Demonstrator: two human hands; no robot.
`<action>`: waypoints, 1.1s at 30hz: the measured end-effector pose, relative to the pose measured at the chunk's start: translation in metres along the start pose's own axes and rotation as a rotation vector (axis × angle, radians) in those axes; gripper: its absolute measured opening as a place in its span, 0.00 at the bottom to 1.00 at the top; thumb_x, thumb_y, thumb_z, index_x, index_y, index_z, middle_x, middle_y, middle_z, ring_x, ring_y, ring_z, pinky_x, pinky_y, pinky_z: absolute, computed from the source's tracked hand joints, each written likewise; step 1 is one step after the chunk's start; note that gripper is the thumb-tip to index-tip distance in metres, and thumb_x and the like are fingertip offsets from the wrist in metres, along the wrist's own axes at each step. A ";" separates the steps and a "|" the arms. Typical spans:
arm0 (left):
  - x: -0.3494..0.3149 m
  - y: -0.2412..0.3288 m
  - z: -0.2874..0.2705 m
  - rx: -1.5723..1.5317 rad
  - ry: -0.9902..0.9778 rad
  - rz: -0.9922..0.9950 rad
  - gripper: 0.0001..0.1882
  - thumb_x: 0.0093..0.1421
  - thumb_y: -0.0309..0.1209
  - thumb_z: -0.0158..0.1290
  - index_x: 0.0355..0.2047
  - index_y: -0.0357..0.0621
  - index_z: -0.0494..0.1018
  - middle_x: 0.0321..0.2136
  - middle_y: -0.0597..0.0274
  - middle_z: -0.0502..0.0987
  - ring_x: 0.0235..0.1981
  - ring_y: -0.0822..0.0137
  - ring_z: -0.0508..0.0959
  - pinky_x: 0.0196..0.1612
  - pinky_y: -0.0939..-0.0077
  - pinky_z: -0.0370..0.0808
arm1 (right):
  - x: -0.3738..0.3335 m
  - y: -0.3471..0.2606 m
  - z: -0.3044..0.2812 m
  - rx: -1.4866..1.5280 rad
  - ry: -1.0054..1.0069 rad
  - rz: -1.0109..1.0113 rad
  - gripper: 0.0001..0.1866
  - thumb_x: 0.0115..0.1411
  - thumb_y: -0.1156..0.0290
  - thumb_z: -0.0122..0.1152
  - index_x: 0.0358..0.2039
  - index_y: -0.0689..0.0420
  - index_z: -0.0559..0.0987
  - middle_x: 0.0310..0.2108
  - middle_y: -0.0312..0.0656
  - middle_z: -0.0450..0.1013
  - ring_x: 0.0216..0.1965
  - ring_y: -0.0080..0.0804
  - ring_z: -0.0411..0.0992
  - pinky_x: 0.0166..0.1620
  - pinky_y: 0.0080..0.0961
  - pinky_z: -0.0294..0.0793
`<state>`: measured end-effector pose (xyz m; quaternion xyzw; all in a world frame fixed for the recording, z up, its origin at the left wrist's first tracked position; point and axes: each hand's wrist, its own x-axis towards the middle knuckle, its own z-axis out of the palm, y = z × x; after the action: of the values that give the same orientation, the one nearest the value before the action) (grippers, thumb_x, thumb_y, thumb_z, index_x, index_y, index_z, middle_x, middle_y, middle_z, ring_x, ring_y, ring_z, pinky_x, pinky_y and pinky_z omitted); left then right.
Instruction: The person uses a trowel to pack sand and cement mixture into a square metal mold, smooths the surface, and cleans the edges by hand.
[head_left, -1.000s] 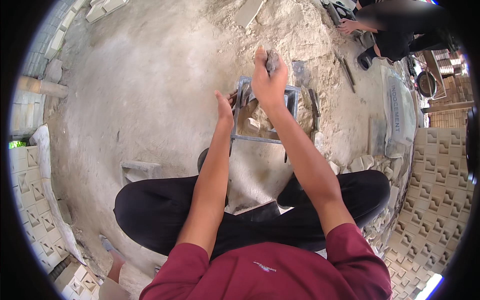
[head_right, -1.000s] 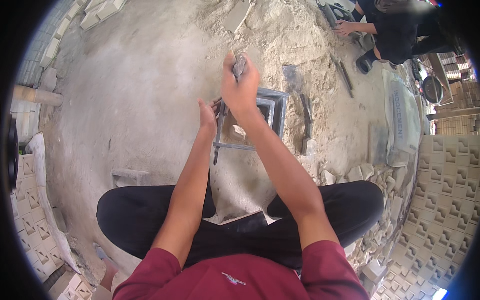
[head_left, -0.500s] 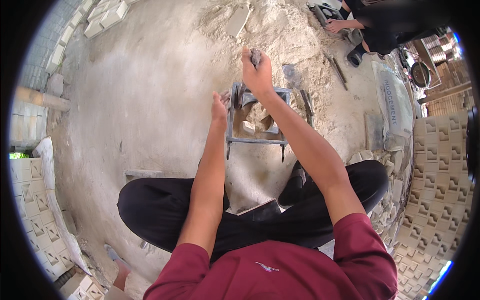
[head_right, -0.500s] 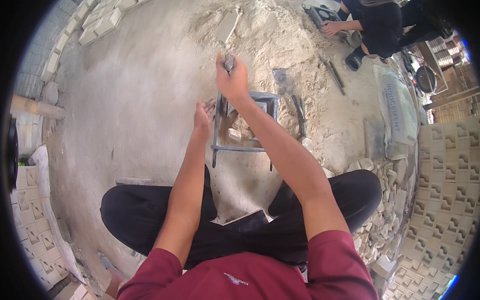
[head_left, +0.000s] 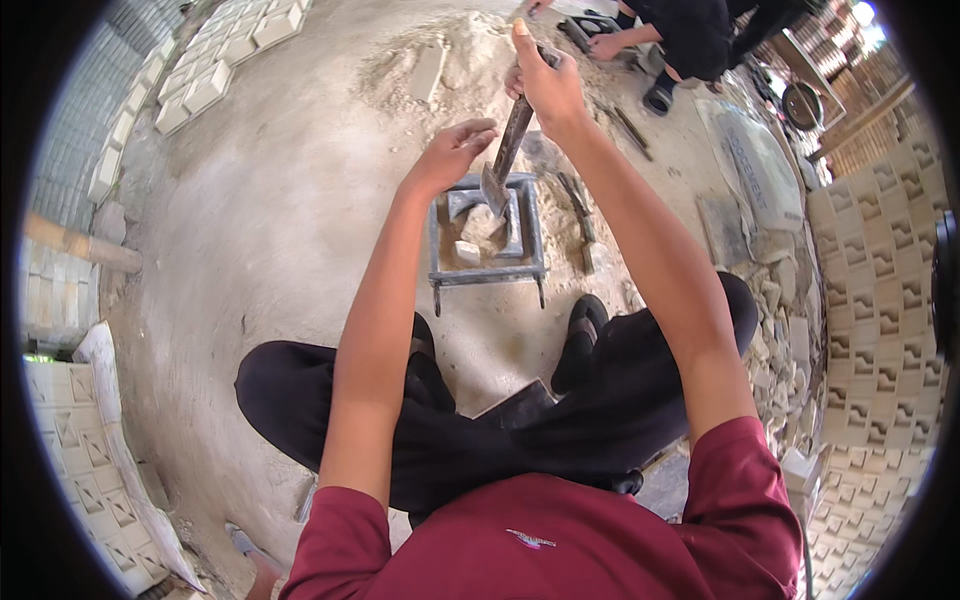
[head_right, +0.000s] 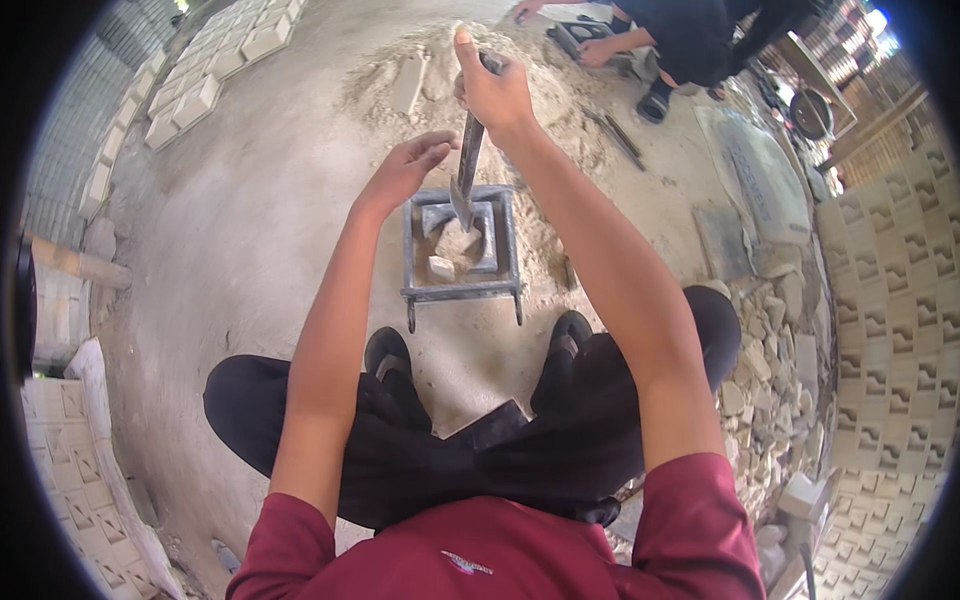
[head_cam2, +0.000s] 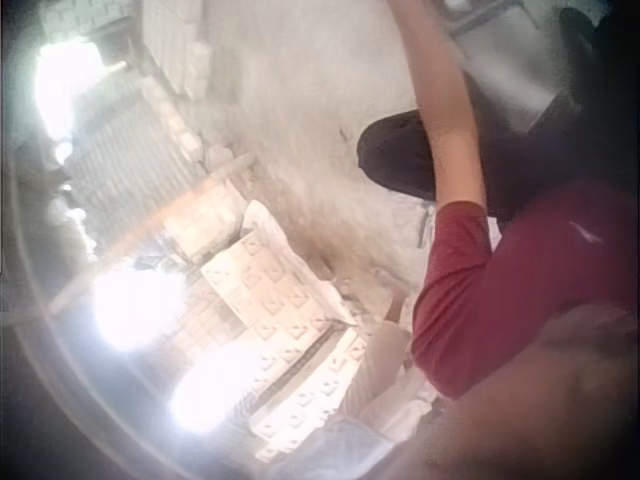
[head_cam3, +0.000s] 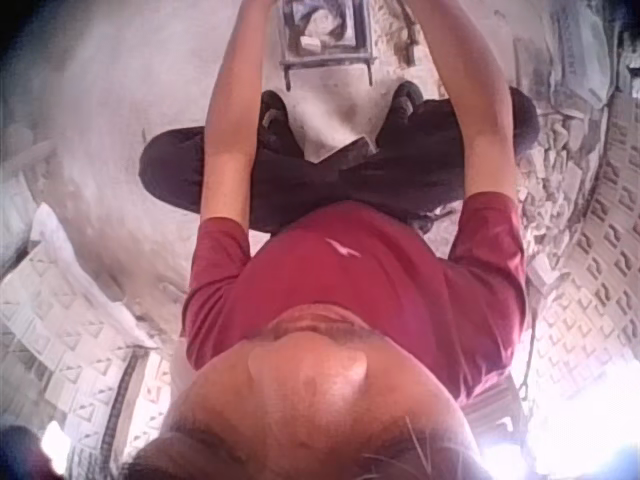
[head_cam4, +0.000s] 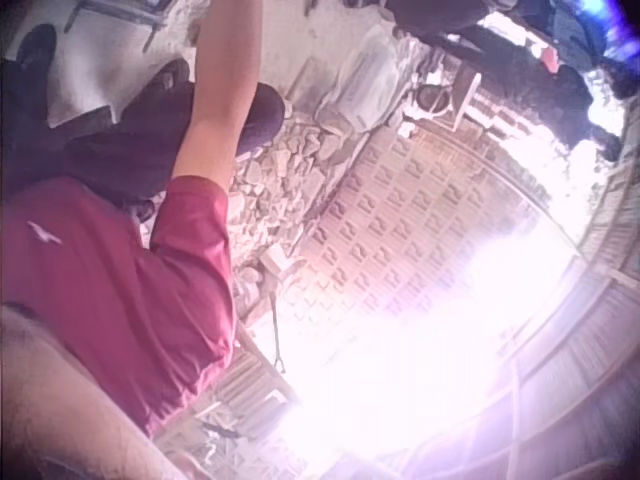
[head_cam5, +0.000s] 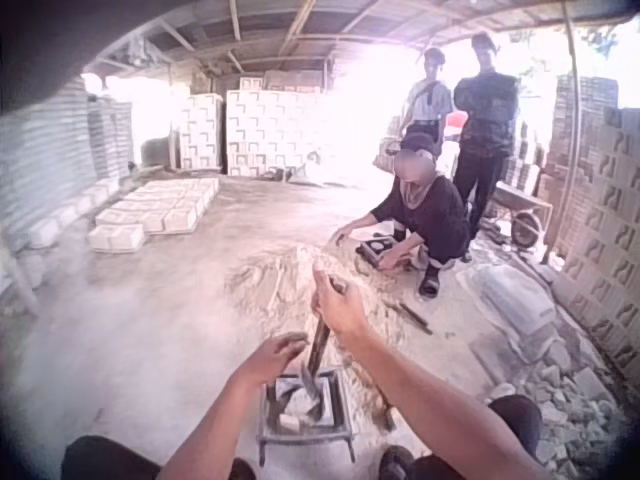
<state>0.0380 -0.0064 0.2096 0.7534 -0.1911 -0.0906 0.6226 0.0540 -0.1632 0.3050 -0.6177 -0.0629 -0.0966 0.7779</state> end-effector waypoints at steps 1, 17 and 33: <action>-0.001 -0.001 0.013 0.001 -0.019 -0.001 0.20 0.65 0.42 0.48 0.50 0.42 0.74 0.48 0.61 0.76 0.52 0.69 0.71 0.55 0.72 0.65 | -0.006 -0.002 -0.007 0.000 0.019 0.000 0.24 0.61 0.52 0.58 0.17 0.56 0.68 0.13 0.33 0.64 0.16 0.20 0.62 0.20 0.20 0.60; 0.025 -0.024 0.163 -0.023 -0.148 0.091 0.14 0.64 0.38 0.49 0.36 0.37 0.73 0.20 0.69 0.70 0.22 0.76 0.66 0.26 0.77 0.66 | -0.040 0.002 -0.165 -0.296 0.148 -0.004 0.32 0.63 0.41 0.47 0.29 0.64 0.75 0.24 0.38 0.70 0.26 0.26 0.68 0.33 0.24 0.69; 0.078 -0.146 0.230 -0.331 0.070 -0.339 0.12 0.63 0.37 0.52 0.34 0.41 0.76 0.25 0.70 0.75 0.27 0.77 0.73 0.31 0.82 0.69 | -0.138 0.202 -0.252 -0.655 0.115 0.257 0.16 0.64 0.61 0.52 0.37 0.63 0.76 0.31 0.51 0.75 0.34 0.40 0.74 0.39 0.34 0.70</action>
<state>0.0489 -0.2231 0.0272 0.6650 -0.0229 -0.1978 0.7198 -0.0397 -0.3542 0.0257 -0.8308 0.0936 -0.0474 0.5466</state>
